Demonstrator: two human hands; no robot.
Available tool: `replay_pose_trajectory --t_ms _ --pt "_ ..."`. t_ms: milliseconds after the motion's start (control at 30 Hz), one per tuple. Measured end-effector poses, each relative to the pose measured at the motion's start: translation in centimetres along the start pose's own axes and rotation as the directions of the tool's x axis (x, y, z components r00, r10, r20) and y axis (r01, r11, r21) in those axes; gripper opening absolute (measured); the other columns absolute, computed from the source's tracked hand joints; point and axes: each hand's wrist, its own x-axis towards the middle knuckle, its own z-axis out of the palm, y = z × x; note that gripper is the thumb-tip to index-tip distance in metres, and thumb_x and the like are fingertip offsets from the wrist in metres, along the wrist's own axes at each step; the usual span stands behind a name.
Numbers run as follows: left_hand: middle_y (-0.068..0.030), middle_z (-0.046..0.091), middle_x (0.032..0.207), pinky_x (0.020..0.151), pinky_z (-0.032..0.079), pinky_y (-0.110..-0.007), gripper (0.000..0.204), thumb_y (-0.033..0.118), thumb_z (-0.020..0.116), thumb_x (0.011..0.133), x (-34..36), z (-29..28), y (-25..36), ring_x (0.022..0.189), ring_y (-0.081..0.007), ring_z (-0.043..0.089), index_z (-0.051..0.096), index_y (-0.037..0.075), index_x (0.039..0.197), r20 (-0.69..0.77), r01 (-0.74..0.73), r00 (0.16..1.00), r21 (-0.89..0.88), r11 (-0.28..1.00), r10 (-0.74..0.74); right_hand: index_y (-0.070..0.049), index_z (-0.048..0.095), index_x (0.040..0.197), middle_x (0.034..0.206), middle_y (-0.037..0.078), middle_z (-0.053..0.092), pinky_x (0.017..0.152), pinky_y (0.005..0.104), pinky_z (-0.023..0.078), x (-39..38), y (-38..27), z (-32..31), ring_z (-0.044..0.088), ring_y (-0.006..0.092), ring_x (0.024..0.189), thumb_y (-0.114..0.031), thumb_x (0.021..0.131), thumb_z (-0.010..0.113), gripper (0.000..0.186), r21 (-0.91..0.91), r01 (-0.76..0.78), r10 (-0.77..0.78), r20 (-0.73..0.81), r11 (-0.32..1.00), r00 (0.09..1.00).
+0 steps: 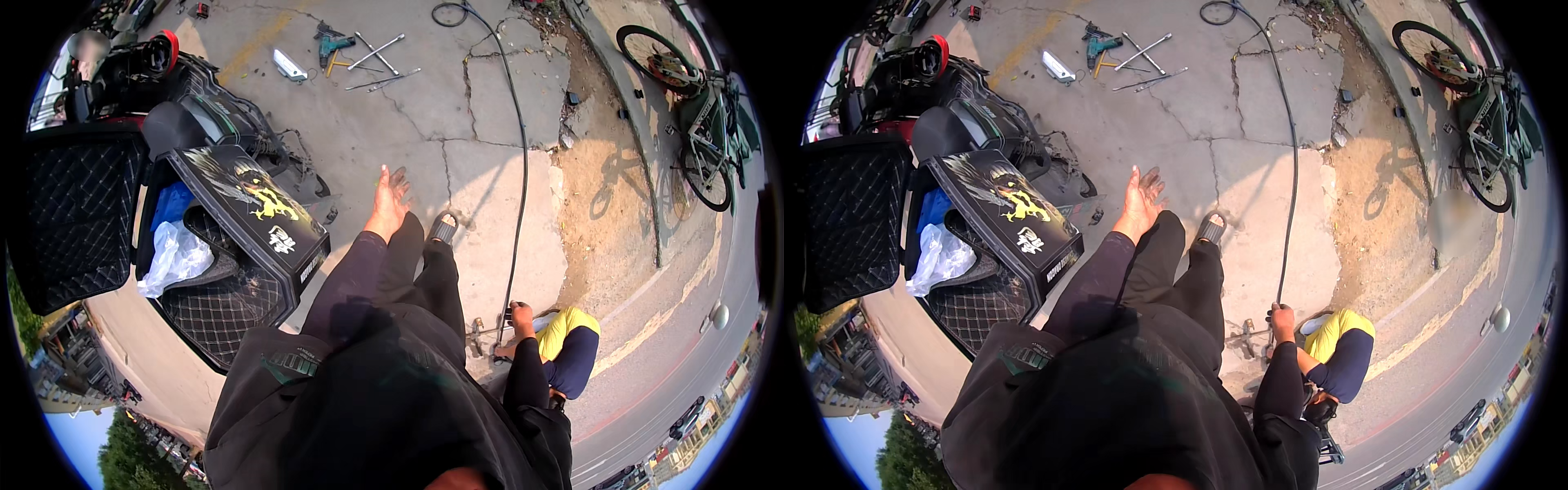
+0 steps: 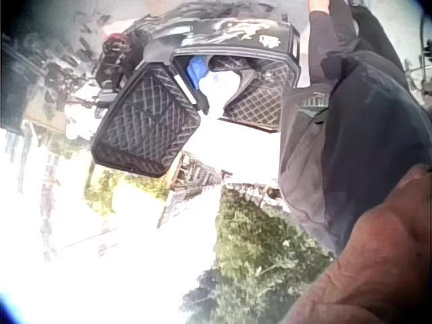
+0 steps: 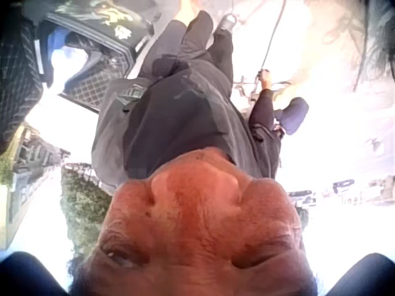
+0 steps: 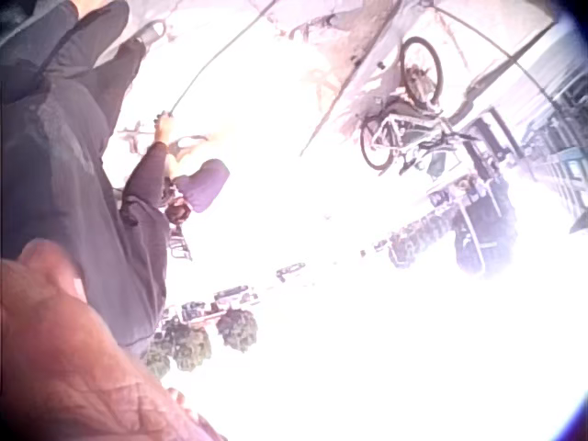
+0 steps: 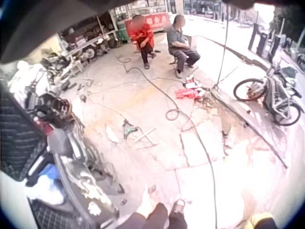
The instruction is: The person works on the front wheel area of a motorcycle, using a T-handle hex wrench and a screwdriver to remove and reinstall brake caliper bolts. The person removes the caliper, manipulates the brake hose, and then reattaches the caliper, tightening the bolts.
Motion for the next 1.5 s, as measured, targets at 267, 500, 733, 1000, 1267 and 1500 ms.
replay_pose_trajectory --t_ms 267,500,733,1000,1267,1500 --pt "-0.0163 0.022 0.162 0.119 0.016 -0.055 0.067 0.049 0.049 0.1 13.6 -0.9 9.5 0.151 -0.0306 0.017 0.036 0.011 0.153 -0.342 -0.125 0.934 -0.054 0.991 0.1 0.0 0.061 0.12 0.101 0.01 0.071 0.069 0.0313 0.051 4.5 -50.3 0.4 0.066 0.0172 0.079 -0.031 0.099 0.056 0.038 0.131 0.492 -0.501 0.048 0.861 0.864" --pt "-0.0039 0.061 0.112 0.092 0.044 -0.024 0.05 0.024 0.066 0.097 22.5 -2.0 14.5 0.1 -0.0116 0.056 0.049 0.004 0.14 -0.396 -0.096 0.886 0.347 0.933 0.239 0.004 0.063 0.11 0.091 0.016 0.072 0.069 0.0362 0.053 8.5 -65.9 15.5 0.07 0.0229 0.073 -0.028 0.097 0.056 0.035 -0.317 0.603 -0.479 0.389 0.732 0.787" --pt "0.0064 0.041 0.078 0.063 0.032 -0.021 0.033 0.016 0.061 0.099 23.6 -8.9 7.0 0.07 -0.0052 0.037 0.054 0.003 0.129 -0.665 -0.053 0.734 0.146 0.988 0.138 0.004 0.061 0.112 0.106 0.028 0.067 0.09 0.0482 0.051 29.6 -72.5 38.7 0.065 0.0427 0.102 -0.036 0.094 0.059 0.044 -0.7 0.702 -0.552 0.536 0.133 0.639" --pt "-0.0072 0.061 0.097 0.075 0.049 -0.033 0.033 0.013 0.06 0.096 14.7 -9.1 -13.8 0.087 -0.0174 0.06 0.057 0.002 0.127 -0.86 0.476 0.39 -0.118 0.871 -0.33 0.002 0.054 0.114 0.12 0.026 0.062 0.095 0.0475 0.05 47.4 -83.1 61.0 0.062 0.0406 0.112 -0.043 0.095 0.056 0.048 -0.768 0.637 -0.649 0.455 0.06 0.61" --pt "-0.0182 0.059 0.118 0.087 0.051 -0.039 0.036 0.013 0.066 0.091 8.4 1.2 -19.0 0.102 -0.0278 0.064 0.058 -0.001 0.124 -0.834 0.659 0.382 -0.055 0.75 -0.397 0.009 0.056 0.106 0.107 0.035 0.065 0.093 0.0503 0.051 50.0 -86.9 60.9 0.064 0.0476 0.105 -0.03 0.089 0.053 0.042 -0.791 0.608 -0.735 0.45 -0.064 0.508" --pt "-0.0232 0.059 0.117 0.09 0.05 -0.041 0.035 0.016 0.065 0.087 5.1 5.9 -16.4 0.104 -0.0362 0.062 0.062 -0.002 0.117 -0.889 0.648 0.432 0.19 0.738 -0.15 0.002 0.071 0.101 0.107 0.028 0.068 0.089 0.0503 0.052 34.2 -96.4 46.1 0.066 0.0439 0.102 -0.047 0.09 0.061 0.051 -0.794 0.47 -0.548 0.606 -0.385 0.576"
